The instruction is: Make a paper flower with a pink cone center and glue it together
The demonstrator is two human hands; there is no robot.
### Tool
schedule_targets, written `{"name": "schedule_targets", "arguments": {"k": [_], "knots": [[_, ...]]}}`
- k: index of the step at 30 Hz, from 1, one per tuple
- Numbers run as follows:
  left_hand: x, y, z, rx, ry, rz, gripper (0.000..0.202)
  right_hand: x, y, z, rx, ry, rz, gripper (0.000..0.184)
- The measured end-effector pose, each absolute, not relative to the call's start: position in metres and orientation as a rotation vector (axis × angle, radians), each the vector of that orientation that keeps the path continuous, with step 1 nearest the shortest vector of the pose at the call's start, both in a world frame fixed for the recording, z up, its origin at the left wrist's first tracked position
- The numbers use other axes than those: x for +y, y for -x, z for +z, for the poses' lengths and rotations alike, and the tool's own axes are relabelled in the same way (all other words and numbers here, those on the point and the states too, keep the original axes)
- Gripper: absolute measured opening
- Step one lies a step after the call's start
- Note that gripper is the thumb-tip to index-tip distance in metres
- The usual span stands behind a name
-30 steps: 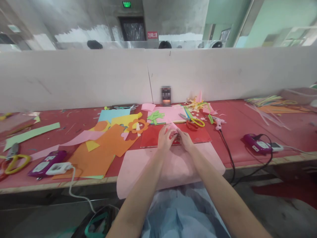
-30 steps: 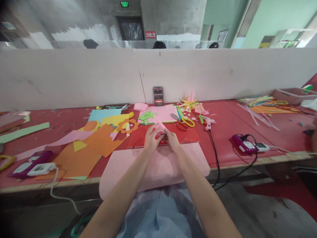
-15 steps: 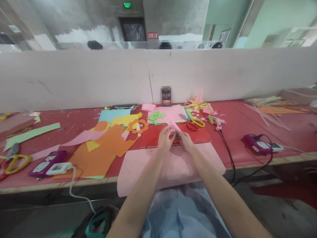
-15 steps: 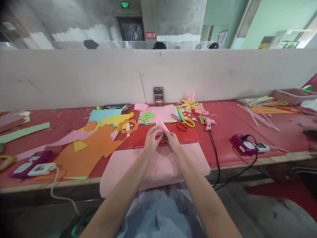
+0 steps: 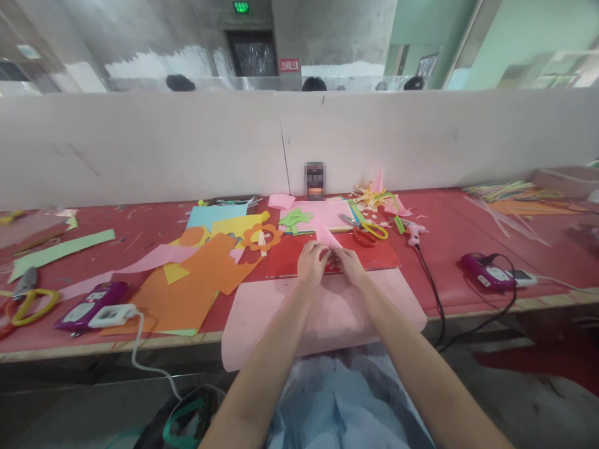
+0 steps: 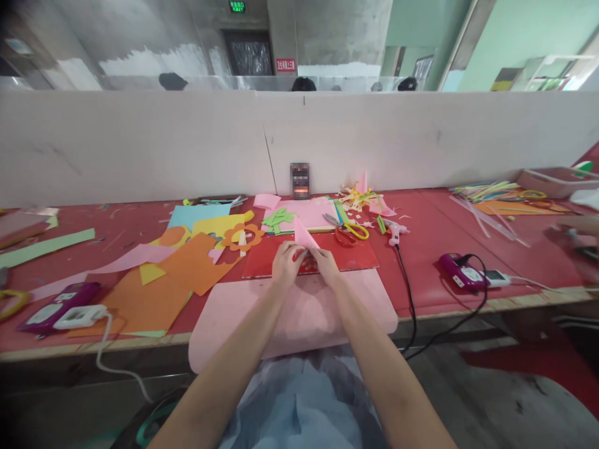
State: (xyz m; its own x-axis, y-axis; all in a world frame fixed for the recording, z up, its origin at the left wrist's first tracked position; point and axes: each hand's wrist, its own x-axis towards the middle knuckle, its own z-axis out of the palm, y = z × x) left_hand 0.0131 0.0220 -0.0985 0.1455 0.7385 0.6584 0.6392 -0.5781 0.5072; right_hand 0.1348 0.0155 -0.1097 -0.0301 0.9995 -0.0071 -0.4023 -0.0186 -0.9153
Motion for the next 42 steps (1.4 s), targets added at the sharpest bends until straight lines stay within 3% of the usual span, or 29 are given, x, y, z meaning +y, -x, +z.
{"name": "schedule_targets", "arguments": {"k": [15,42], "knots": [[0.021,-0.013,-0.096,1.365,-2.467,1.355,0.011,0.017,-0.135,-0.112,-0.919,0.894,1.371,0.034],[0.027,-0.004,-0.096,1.183,-2.271,1.401,0.017,0.015,-0.138,-0.102,-0.719,0.806,1.48,0.026]]}}
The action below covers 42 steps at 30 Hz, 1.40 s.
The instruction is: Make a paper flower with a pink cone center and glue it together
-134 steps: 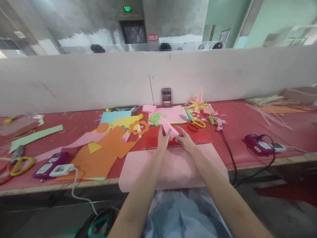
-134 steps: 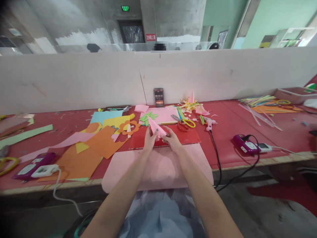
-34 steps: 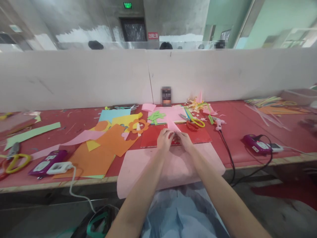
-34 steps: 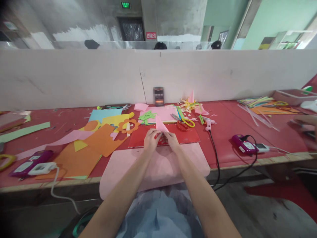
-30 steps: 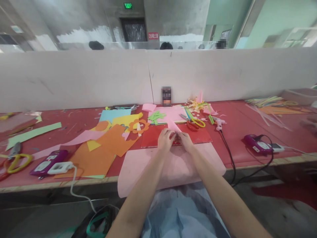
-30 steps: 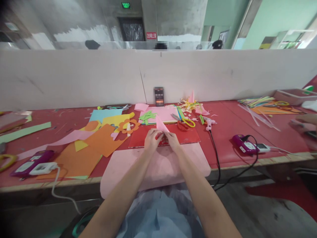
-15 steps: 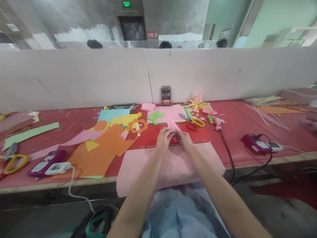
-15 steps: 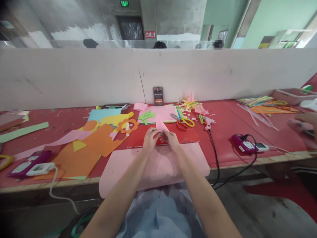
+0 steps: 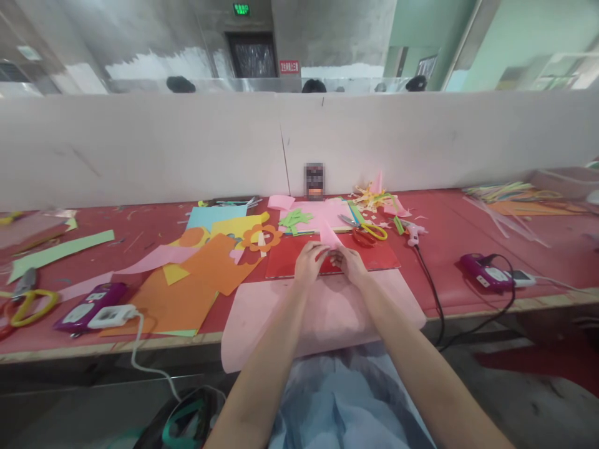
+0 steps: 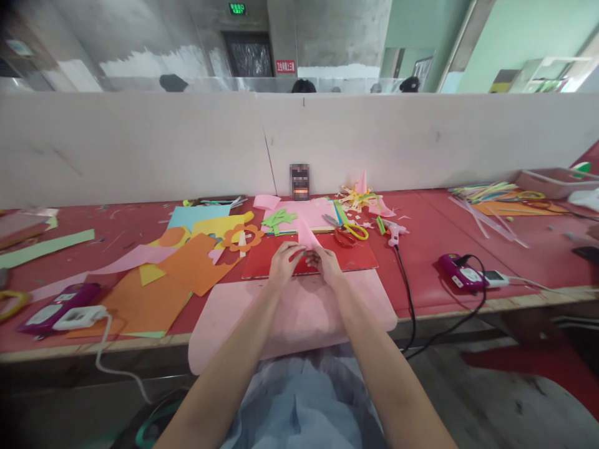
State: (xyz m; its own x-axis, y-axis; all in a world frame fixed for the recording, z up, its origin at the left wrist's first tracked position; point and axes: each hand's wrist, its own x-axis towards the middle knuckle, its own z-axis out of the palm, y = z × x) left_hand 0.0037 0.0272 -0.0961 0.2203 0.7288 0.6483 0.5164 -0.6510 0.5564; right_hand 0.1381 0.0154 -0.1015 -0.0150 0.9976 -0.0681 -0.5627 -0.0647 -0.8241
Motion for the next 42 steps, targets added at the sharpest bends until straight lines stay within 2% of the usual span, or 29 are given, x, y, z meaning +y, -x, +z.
{"name": "schedule_targets", "arguments": {"k": [19,42], "knots": [[0.027,-0.005,-0.095,1.316,-2.521,1.254,0.01,0.014,-0.136,-0.103,-0.816,0.858,1.466,0.029],[0.026,-0.005,-0.091,1.309,-2.229,1.484,0.007,0.017,-0.137,-0.113,-0.95,0.863,1.455,0.033]]}}
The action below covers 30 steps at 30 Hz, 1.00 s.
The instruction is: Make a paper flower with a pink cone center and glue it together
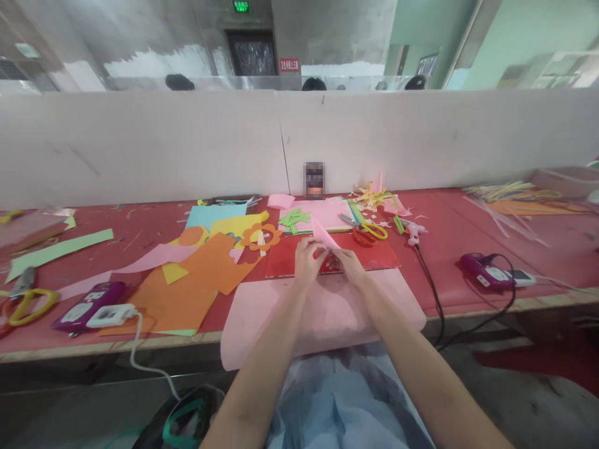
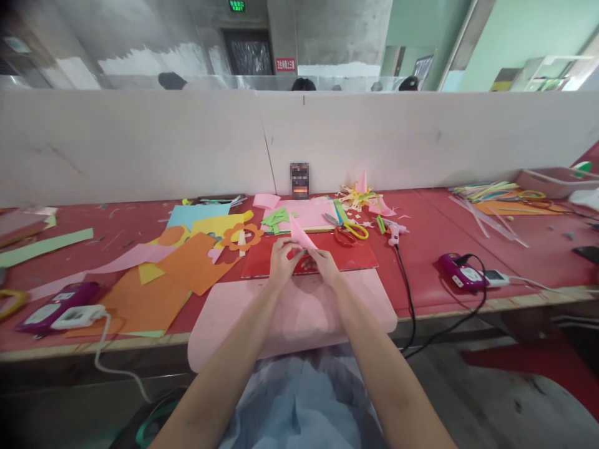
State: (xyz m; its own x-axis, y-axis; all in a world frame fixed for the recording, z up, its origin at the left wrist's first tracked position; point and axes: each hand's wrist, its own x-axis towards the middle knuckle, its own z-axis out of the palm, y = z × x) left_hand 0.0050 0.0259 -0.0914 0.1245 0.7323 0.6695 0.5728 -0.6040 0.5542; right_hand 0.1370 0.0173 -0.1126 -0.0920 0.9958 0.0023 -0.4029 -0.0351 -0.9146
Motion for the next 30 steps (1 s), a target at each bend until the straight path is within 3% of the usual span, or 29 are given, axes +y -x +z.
{"name": "schedule_targets", "arguments": {"k": [4,11,23,30], "knots": [[0.029,-0.004,-0.093,1.279,-2.103,1.513,0.014,0.015,-0.137,-0.11,-1.002,0.898,1.43,0.035],[0.034,-0.002,-0.099,1.298,-2.026,1.433,0.043,0.013,-0.137,-0.107,-1.048,0.931,1.398,0.037],[0.038,-0.001,-0.105,1.309,-1.977,1.375,0.064,0.011,-0.138,-0.105,-1.141,0.993,1.285,0.038],[0.038,-0.002,-0.105,1.273,-1.962,1.393,0.063,0.011,-0.138,-0.106,-1.16,0.992,1.266,0.037]]}}
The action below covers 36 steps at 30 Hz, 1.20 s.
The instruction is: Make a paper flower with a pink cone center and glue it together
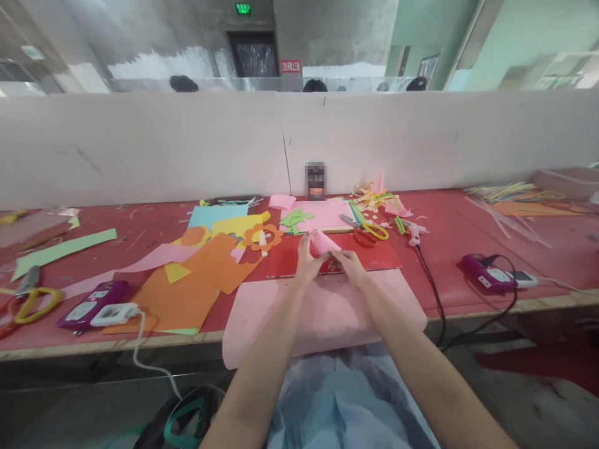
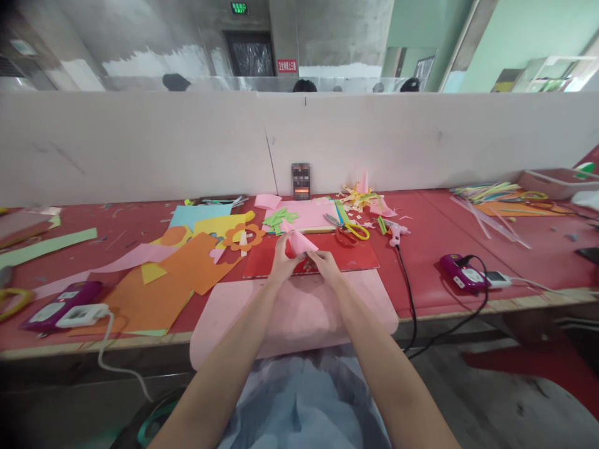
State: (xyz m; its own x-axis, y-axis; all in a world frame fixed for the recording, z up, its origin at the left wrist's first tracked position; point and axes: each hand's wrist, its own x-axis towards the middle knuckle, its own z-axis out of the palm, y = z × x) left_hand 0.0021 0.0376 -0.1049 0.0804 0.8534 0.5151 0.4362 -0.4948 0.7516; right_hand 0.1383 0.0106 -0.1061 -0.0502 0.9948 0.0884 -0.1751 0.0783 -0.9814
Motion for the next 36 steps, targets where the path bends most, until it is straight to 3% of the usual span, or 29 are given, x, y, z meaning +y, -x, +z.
{"name": "schedule_targets", "arguments": {"k": [18,26,36], "knots": [[0.024,-0.007,-0.093,1.206,-2.179,1.398,0.062,0.014,-0.139,-0.099,-0.631,0.811,1.459,0.022],[0.027,-0.007,-0.096,1.155,-2.299,1.414,0.026,0.016,-0.139,-0.103,-0.715,0.784,1.422,0.025],[0.026,-0.01,-0.096,1.127,-2.32,1.485,0.036,0.017,-0.141,-0.105,-0.659,0.797,1.429,0.023]]}}
